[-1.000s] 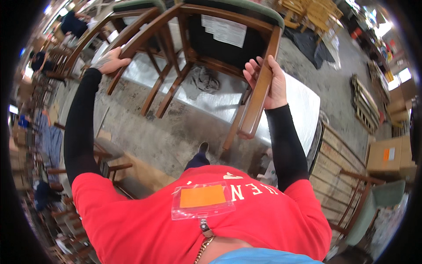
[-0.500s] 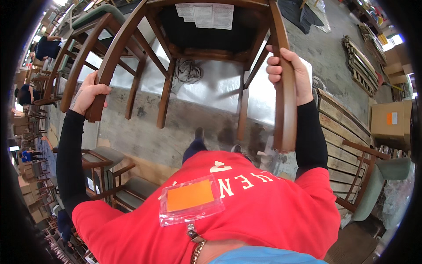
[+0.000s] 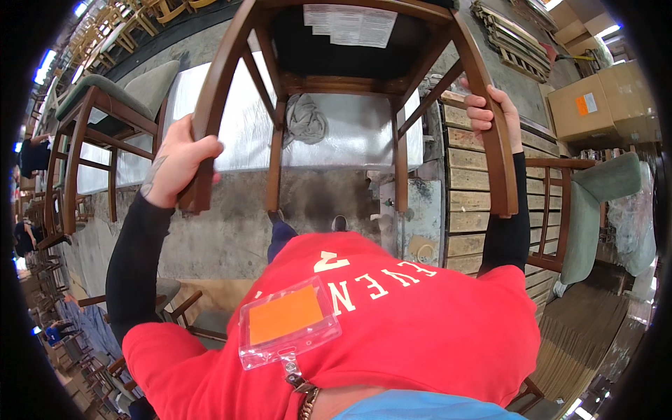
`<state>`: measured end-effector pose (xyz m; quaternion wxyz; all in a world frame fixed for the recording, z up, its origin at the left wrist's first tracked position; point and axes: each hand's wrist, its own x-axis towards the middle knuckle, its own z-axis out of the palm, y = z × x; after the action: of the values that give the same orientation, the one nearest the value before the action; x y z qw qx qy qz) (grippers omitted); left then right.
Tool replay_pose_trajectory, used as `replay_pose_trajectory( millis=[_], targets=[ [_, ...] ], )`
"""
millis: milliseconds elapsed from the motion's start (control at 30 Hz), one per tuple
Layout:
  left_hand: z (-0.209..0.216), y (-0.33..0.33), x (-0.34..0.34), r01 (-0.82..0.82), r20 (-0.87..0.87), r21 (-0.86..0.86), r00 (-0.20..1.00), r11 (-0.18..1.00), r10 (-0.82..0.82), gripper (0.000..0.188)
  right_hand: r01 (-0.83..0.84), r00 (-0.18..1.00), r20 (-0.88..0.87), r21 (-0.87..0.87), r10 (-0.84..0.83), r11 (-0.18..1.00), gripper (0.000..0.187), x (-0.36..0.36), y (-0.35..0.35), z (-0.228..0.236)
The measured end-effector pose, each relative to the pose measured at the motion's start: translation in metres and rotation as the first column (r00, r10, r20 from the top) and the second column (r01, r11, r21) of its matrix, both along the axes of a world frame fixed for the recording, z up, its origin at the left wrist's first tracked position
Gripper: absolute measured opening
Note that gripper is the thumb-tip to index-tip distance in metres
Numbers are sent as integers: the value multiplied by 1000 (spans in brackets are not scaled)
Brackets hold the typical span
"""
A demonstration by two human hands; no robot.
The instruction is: The person repeatedly lifts wooden chairs with upholstered seats, wipes the underside and legs with a cloth, then sets them back down. The person handles multiple chairs one at a time in a warehouse-like area with stacked furniture and pallets.
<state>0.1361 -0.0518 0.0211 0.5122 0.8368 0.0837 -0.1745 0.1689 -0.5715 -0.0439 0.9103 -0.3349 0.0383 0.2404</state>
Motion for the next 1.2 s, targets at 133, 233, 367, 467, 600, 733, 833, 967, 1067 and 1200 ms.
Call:
replay_pose_trajectory(
  millis=[133,233,367,467,600,733,833,967,1067,1200],
  targets=[
    [-1,-49,5,21,6,-37,1000,999,-21,34,-22,1000,0,62,22,998,51,9,-42,0],
    [-1,-48,8,32,49,-79,998,996,-28,31,-30,999,-12,115,31,993,55,16,-45,-1],
    [-13,-42,15,84,15,-59,996,995,-83,37,-70,989,136,94,57,993,60,19,-45,-16],
    [-19,-40,5,-11,30,-138,999,990,16,45,12,987,159,60,-22,998,63,23,-26,-43],
    [-32,-24,-27,-150,-129,-557,987,817,93,46,492,870,-21,11,-492,870,45,-6,-16,-141],
    [-85,63,-88,-27,-123,-725,988,688,-91,44,433,851,-144,-351,-505,830,14,-70,86,-247],
    [-95,144,-132,-118,-30,-406,993,906,116,41,-162,897,-423,-584,-129,795,28,-134,195,-310],
    [-60,273,-187,-374,164,-296,887,879,433,23,-443,691,-247,-887,679,128,48,-157,344,-315],
    [-30,358,-185,-463,321,-347,758,815,567,16,-306,776,-62,-908,627,288,42,-132,424,-304],
    [-3,456,-185,-533,478,-391,579,751,660,23,-258,834,75,-823,547,505,30,-84,527,-236]
  ],
)
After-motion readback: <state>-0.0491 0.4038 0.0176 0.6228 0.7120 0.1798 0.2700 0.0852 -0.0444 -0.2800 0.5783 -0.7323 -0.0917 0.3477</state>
